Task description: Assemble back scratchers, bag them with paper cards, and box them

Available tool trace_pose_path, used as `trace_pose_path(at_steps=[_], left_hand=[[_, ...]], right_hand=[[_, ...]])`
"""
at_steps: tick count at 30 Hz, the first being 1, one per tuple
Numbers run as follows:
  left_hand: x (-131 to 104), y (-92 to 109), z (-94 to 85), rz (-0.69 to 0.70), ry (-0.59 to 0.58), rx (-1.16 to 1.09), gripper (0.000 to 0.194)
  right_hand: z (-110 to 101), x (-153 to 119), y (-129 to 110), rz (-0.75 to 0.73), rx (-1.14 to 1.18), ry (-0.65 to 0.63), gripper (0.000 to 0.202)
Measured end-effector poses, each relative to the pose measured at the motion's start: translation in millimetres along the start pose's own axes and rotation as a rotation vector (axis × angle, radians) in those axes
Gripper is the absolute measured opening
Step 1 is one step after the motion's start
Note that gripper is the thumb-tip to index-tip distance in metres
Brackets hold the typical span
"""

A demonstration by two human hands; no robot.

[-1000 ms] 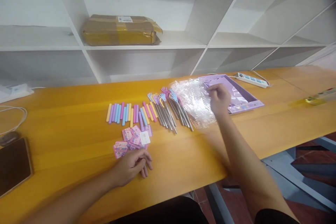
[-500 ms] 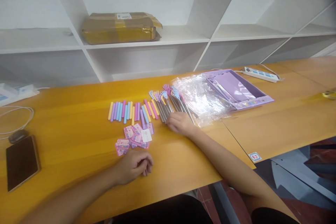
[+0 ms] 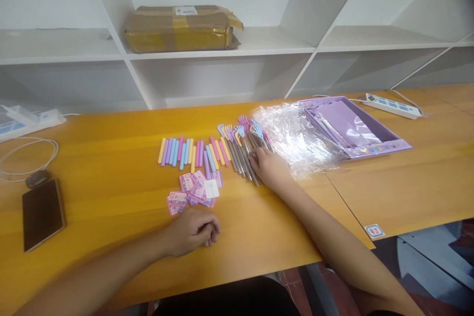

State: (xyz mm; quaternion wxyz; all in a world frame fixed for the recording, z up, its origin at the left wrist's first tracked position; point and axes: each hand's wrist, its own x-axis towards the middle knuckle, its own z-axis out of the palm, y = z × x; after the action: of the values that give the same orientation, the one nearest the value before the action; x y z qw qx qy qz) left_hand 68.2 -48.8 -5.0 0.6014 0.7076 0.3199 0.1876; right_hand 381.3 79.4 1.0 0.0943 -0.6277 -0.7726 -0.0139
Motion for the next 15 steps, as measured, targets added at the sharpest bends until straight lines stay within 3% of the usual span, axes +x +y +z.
trace_pose_path(at_steps=[15], left_hand=[[-0.1, -2.4, 2.3, 0.04, -0.001, 0.009, 0.026]], right_hand=[[0.3, -2.4, -3.0, 0.081, -0.039, -0.044, 0.037]])
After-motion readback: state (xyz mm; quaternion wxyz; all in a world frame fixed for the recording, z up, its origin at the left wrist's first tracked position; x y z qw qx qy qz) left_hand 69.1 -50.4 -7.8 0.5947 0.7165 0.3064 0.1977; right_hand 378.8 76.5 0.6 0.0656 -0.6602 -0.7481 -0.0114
